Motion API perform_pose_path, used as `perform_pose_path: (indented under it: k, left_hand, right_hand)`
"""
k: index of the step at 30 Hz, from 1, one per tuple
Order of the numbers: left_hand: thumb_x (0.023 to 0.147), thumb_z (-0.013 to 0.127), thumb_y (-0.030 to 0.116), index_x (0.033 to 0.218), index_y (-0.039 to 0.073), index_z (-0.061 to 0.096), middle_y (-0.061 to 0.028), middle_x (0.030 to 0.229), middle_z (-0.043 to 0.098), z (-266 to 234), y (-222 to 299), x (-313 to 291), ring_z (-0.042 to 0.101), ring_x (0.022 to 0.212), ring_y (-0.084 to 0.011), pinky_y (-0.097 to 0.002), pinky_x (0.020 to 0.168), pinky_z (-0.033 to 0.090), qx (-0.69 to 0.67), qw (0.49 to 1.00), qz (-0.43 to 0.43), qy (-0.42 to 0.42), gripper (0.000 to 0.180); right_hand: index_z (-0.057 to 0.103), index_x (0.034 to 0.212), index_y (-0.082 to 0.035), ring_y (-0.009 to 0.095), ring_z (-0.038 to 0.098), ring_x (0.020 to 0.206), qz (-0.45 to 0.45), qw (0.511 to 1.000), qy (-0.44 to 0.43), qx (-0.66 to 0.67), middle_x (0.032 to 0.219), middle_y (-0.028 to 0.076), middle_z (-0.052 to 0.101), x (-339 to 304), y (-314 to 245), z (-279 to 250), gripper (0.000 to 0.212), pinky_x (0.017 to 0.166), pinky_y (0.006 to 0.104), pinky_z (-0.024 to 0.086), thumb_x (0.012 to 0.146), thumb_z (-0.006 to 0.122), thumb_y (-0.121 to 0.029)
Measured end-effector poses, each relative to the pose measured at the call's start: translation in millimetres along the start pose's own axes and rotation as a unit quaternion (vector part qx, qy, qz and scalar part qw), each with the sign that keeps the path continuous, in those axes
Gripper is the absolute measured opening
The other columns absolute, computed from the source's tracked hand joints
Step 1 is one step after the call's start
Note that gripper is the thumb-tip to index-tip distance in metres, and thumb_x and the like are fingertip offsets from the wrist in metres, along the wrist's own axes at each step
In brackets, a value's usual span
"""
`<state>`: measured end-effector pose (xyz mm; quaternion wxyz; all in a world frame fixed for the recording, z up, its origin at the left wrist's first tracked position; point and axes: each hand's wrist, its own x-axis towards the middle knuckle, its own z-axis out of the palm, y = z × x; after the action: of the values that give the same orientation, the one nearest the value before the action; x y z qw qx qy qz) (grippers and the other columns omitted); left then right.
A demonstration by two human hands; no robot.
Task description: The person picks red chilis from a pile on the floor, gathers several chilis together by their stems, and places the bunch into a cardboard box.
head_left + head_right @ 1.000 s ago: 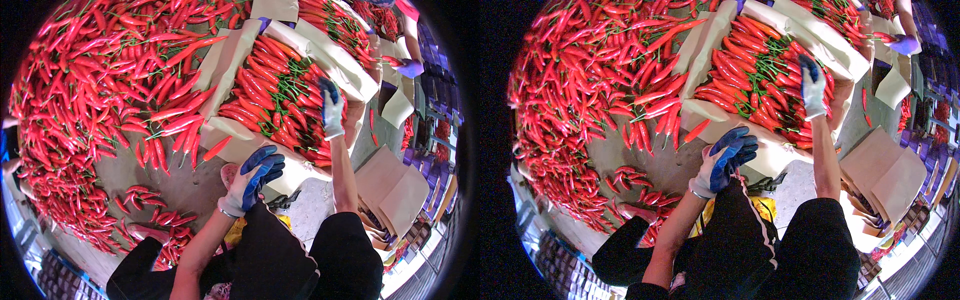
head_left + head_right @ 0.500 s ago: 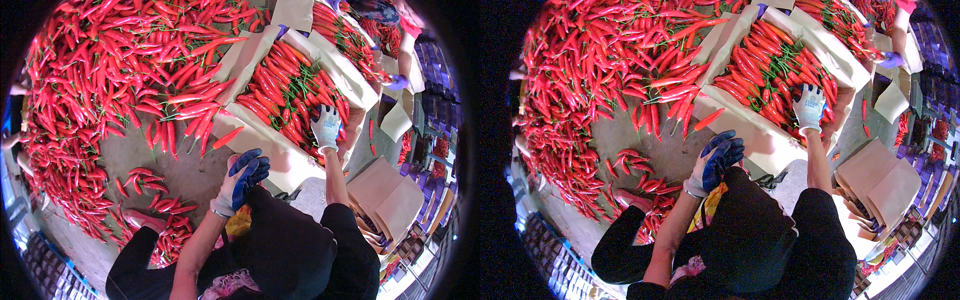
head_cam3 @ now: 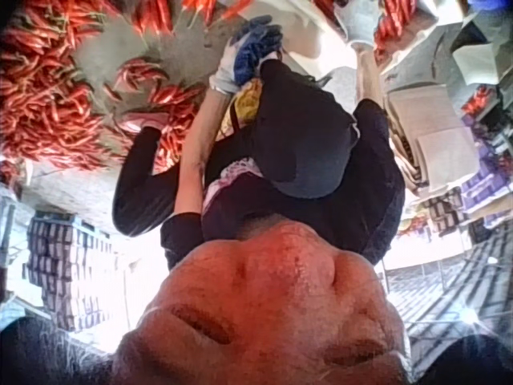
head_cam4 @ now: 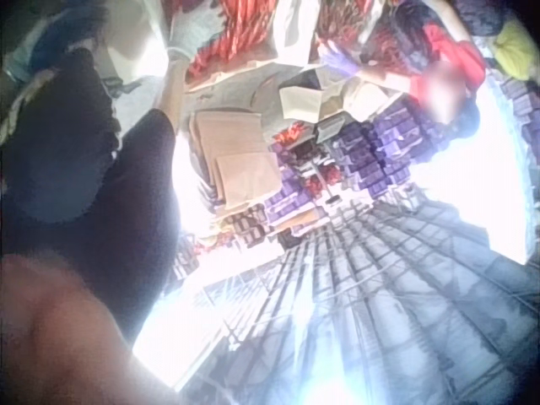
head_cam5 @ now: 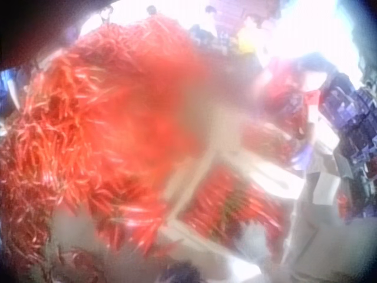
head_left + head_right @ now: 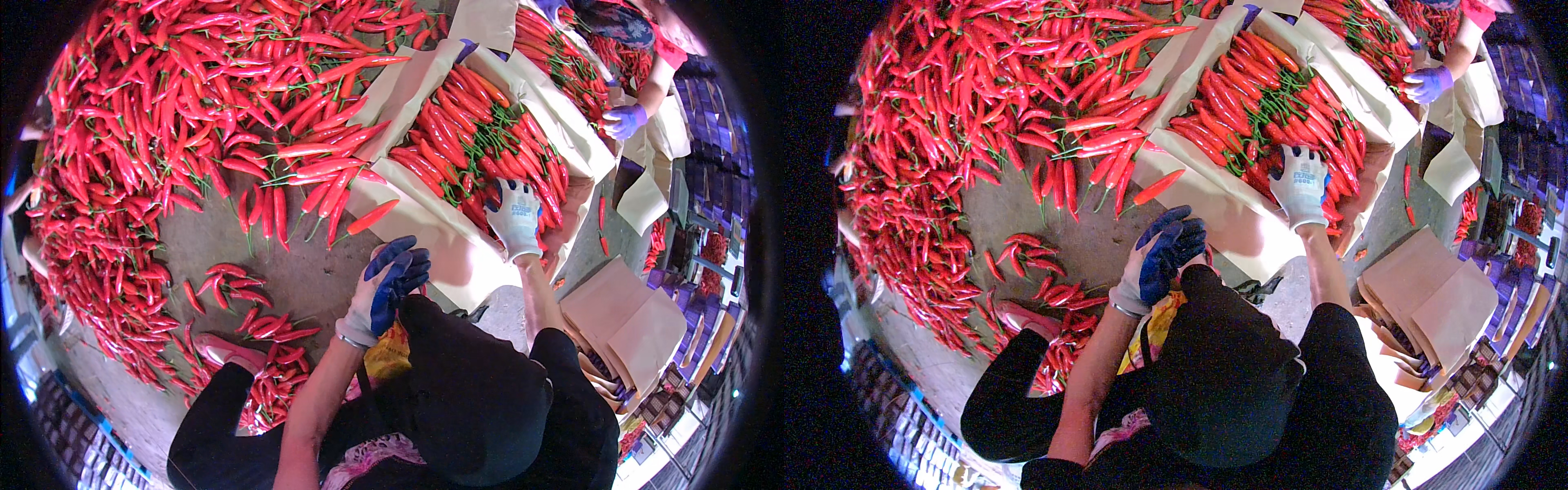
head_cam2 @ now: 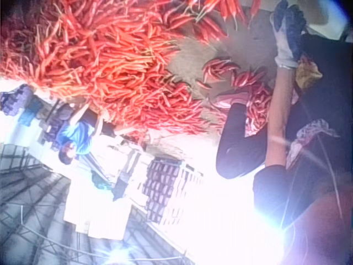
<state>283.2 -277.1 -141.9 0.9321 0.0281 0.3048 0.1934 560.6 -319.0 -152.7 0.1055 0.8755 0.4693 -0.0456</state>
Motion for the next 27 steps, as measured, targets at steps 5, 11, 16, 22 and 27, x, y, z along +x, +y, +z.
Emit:
perform_pose_path:
  k: [5,11,16,22,27]
  left_hand:
    - [0.094,0.053,0.020,0.132,0.004,0.043,-0.0133,0.117,0.059,-3,2,0,0.059,0.105,-0.0231,-0.0351,0.091,0.048,0.018,1.000,0.001,0.012,0.042]
    - [0.095,0.050,0.018,0.133,0.003,0.042,-0.0151,0.118,0.059,-1,-4,2,0.059,0.106,-0.0247,-0.0365,0.093,0.048,0.019,1.000,0.003,0.006,0.042]
    - [0.095,0.047,0.013,0.134,0.000,0.041,-0.0179,0.119,0.059,-3,-2,4,0.060,0.107,-0.0281,-0.0389,0.094,0.049,0.007,1.000,0.001,0.026,0.041]
    - [0.094,0.053,0.020,0.131,0.004,0.044,-0.0139,0.117,0.059,-7,2,3,0.059,0.105,-0.0241,-0.0366,0.092,0.048,0.020,0.999,-0.007,0.026,0.042]
    - [0.094,0.054,0.019,0.131,0.003,0.045,-0.0139,0.116,0.060,-2,1,6,0.059,0.104,-0.0243,-0.0361,0.091,0.048,0.004,1.000,-0.006,0.020,0.042]
  right_hand:
    - [0.061,0.111,-0.011,0.035,0.057,0.098,0.039,0.990,0.086,0.107,0.107,0.017,0.058,14,-9,-4,0.041,0.083,0.0448,0.046,0.074,0.069,-0.027]
    - [0.057,0.120,-0.011,0.035,0.054,0.105,0.053,0.996,0.001,0.077,0.115,0.018,0.055,41,-2,16,0.050,0.090,0.0484,0.043,0.075,0.068,-0.031]
    - [0.057,0.118,-0.012,0.037,0.057,0.101,0.044,0.994,-0.028,0.097,0.111,0.018,0.058,34,11,24,0.047,0.088,0.0460,0.046,0.075,0.068,-0.028]
    - [0.064,0.105,-0.011,0.037,0.059,0.094,0.100,0.947,0.149,0.268,0.104,0.017,0.061,48,31,5,0.032,0.083,0.0429,0.047,0.075,0.065,-0.022]
    - [0.050,0.127,-0.016,0.039,0.049,0.113,0.089,0.985,0.122,0.079,0.120,0.020,0.053,72,62,30,0.054,0.096,0.0493,0.040,0.075,0.064,-0.022]
